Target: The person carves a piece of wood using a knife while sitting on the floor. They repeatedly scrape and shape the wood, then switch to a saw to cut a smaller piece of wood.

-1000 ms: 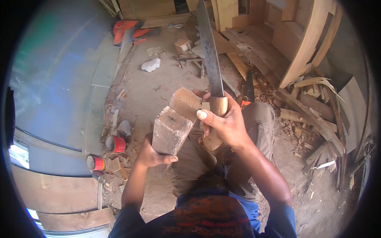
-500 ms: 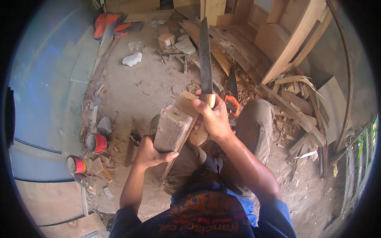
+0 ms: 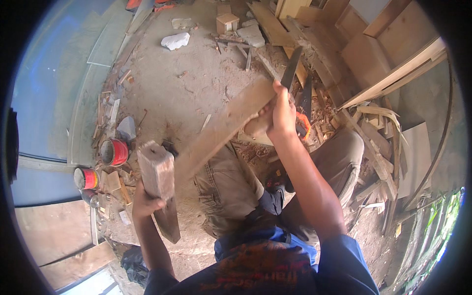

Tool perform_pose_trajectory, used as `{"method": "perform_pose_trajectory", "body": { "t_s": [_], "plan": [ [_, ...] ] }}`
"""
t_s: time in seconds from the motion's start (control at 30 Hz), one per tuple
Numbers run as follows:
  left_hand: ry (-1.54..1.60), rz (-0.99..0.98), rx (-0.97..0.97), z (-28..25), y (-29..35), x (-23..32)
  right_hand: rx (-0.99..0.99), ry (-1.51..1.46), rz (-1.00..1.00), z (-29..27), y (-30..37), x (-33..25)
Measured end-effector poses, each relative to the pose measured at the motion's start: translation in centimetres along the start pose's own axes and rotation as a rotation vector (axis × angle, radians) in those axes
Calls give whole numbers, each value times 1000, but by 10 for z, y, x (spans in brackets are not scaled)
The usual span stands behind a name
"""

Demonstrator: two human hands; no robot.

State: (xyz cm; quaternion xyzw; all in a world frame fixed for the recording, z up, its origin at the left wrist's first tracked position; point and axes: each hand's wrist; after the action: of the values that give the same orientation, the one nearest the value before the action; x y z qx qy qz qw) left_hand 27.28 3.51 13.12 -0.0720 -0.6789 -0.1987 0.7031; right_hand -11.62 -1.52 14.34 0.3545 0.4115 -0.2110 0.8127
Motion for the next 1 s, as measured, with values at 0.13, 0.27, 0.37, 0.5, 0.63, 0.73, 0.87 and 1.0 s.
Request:
{"method": "perform_pose_trajectory", "body": {
  "t_s": [0.13, 0.27, 0.37, 0.5, 0.63, 0.73, 0.87, 1.0],
  "plan": [
    [-77, -33, 109, 38, -10, -4, 136, -97, -27, 3, -80, 47],
    [-202, -50, 210, 68, -13, -30, 262, -111, -160, -1, -148, 131],
    [-234, -87, 163, 74, -7, -42, 320, 32, -140, -21, -178, 196],
    [-192, -132, 93, 87, -19, -40, 447, 227, -76, -91, -209, 245],
    [-214, -47, 71, 97, -55, -35, 418, 987, 10, -144, -211, 240],
    [-102, 22, 57, 107, -89, -7, 136, 1022, -16, -149, -171, 211],
    [-42, 110, -173, 142, -165, 7, 158, 931, -106, -174, -180, 148],
    [-186, 244, -332, 177, -246, 15, 125, 1104, -271, -176, -206, 49]
  ]
}}
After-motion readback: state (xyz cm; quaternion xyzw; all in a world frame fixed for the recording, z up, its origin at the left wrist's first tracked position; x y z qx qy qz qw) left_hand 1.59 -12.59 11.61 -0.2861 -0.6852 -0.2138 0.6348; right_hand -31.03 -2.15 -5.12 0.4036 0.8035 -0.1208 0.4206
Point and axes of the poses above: each hand's wrist, its own y-axis away from the middle knuckle, its own z-axis out of the palm, x = y × z, and after that the axes turned 5 degrees about x, right-handed
